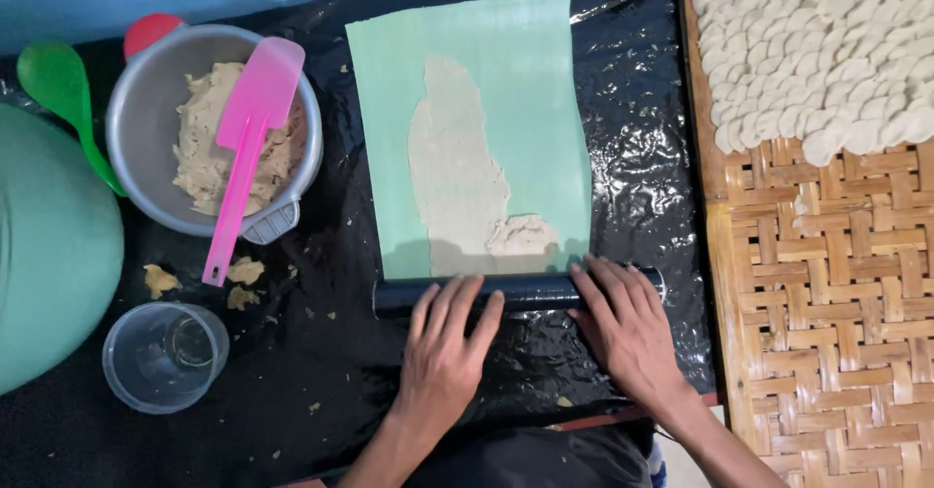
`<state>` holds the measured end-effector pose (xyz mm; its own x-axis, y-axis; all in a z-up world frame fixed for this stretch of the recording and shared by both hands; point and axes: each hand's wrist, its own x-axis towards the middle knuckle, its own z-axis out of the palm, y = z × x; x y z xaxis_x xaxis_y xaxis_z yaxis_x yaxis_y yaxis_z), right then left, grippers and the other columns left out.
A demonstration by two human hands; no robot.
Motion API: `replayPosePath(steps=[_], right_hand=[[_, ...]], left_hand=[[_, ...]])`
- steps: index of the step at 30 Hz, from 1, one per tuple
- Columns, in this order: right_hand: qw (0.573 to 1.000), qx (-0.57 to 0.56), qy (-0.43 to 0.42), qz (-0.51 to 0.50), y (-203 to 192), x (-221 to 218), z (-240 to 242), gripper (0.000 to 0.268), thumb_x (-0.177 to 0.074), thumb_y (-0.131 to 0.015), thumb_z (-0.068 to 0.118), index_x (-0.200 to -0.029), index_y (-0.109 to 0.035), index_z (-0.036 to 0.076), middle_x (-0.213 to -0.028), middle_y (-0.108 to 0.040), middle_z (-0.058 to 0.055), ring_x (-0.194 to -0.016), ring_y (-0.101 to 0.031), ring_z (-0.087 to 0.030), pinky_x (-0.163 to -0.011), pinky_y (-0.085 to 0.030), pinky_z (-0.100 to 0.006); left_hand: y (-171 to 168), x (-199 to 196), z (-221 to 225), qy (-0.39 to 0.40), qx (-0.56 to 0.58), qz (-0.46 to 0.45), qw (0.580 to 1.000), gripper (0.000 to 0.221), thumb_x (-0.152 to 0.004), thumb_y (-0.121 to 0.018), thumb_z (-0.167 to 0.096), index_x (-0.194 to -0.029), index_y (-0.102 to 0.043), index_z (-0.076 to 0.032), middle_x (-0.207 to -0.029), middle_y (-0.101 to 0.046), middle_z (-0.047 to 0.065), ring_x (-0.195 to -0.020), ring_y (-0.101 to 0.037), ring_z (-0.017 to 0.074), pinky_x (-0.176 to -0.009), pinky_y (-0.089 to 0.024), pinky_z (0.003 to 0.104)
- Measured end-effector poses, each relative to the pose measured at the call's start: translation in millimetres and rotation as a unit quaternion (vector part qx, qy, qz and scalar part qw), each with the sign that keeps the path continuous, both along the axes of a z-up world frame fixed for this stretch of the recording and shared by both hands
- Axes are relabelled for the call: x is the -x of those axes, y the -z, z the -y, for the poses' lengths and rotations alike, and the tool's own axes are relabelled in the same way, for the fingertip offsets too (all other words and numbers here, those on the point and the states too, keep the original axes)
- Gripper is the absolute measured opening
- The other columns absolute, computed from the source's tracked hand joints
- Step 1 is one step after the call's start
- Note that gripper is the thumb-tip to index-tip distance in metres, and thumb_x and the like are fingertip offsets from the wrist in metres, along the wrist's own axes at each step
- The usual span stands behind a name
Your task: The recorder is spreading dough onto a flat surface with a spatula and flattening it using a rolling pin-like tool to create thin snack shapes.
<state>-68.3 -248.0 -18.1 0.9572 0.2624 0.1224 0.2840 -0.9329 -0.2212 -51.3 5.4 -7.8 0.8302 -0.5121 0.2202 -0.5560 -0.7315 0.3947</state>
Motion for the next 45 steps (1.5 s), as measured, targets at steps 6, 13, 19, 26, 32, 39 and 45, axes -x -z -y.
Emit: replayPosePath(steps=[6,13,19,26,32,39,45], right_hand=[[0.998,-0.056,-0.015,-0.014,-32,-12,7,0.055,-0.086,-0.073,0.024,-0.136,-0.059,0.005,-0.131,-0.062,-0.013,-0.123,-0.057,-0.033,-0.11,-0.044,-0.046],[0.996,-0.079,-0.028,0.006,-39,-43,7,0.057,-0.087,-0.073,0.028,-0.134,-0.058,0.0,-0.127,-0.063,-0.016,-0.12,-0.058,-0.036,-0.105,-0.046,-0.049],[0.999,-0.039,-0.017,0.014,-27,-66,-1,0.053,-0.095,-0.063,0.03,-0.141,-0.057,0.005,-0.138,-0.06,-0.016,-0.13,-0.055,-0.032,-0.115,-0.038,-0.05],[0.999,-0.016,-0.001,-0.03,-14,-96,-3,0.058,-0.102,-0.049,0.032,-0.15,-0.047,-0.001,-0.153,-0.051,-0.02,-0.141,-0.048,-0.036,-0.117,-0.034,-0.049],[0.999,0.007,0.019,-0.049,-5,-142,3,0.057,-0.109,-0.039,0.035,-0.156,-0.042,0.003,-0.162,-0.036,-0.027,-0.15,-0.033,-0.041,-0.12,-0.026,-0.05],[0.999,-0.021,0.041,0.0,-8,-133,0,0.06,-0.11,-0.04,0.034,-0.158,-0.04,-0.002,-0.164,-0.03,-0.032,-0.154,-0.028,-0.044,-0.125,-0.022,-0.051],[0.998,0.005,0.064,0.002,1,-84,-5,0.061,-0.105,-0.044,0.027,-0.155,-0.04,-0.007,-0.161,-0.04,-0.028,-0.154,-0.033,-0.039,-0.125,-0.024,-0.052]], left_hand=[[-25,-27,5,0.015,0.011,-0.032,0.999,0.044,-0.091,-0.067,-0.016,-0.131,-0.057,0.0,-0.126,-0.06,0.017,-0.121,-0.057,0.034,-0.108,-0.039,0.054],[-6,-43,14,0.0,-0.01,-0.023,1.0,0.044,-0.093,-0.068,-0.016,-0.132,-0.057,0.0,-0.123,-0.059,0.019,-0.117,-0.057,0.0342,-0.108,-0.039,0.052],[0,-56,21,-0.036,0.002,-0.021,0.999,0.056,-0.095,-0.062,-0.018,-0.145,-0.05,0.002,-0.147,-0.052,0.022,-0.141,-0.047,0.0364,-0.12,-0.029,0.056],[8,-85,28,-0.046,-0.041,-0.059,0.996,0.067,-0.103,-0.052,-0.037,-0.152,-0.04,0.007,-0.162,-0.037,0.023,-0.154,-0.03,0.0363,-0.124,-0.017,0.06],[25,-145,34,-0.047,-0.08,-0.054,0.994,0.065,-0.106,-0.039,-0.039,-0.154,-0.035,0.005,-0.167,-0.024,0.024,-0.156,-0.016,0.0371,-0.123,-0.006,0.063],[18,-136,35,-0.059,-0.088,-0.025,0.994,0.072,-0.107,-0.036,-0.041,-0.157,-0.03,0.01,-0.168,-0.022,0.026,-0.158,-0.013,0.0341,-0.124,-0.003,0.062],[17,-89,34,-0.039,-0.076,-0.056,0.995,0.071,-0.105,-0.043,-0.04,-0.153,-0.035,0.012,-0.165,-0.029,0.025,-0.157,-0.02,0.0324,-0.125,-0.008,0.06]])
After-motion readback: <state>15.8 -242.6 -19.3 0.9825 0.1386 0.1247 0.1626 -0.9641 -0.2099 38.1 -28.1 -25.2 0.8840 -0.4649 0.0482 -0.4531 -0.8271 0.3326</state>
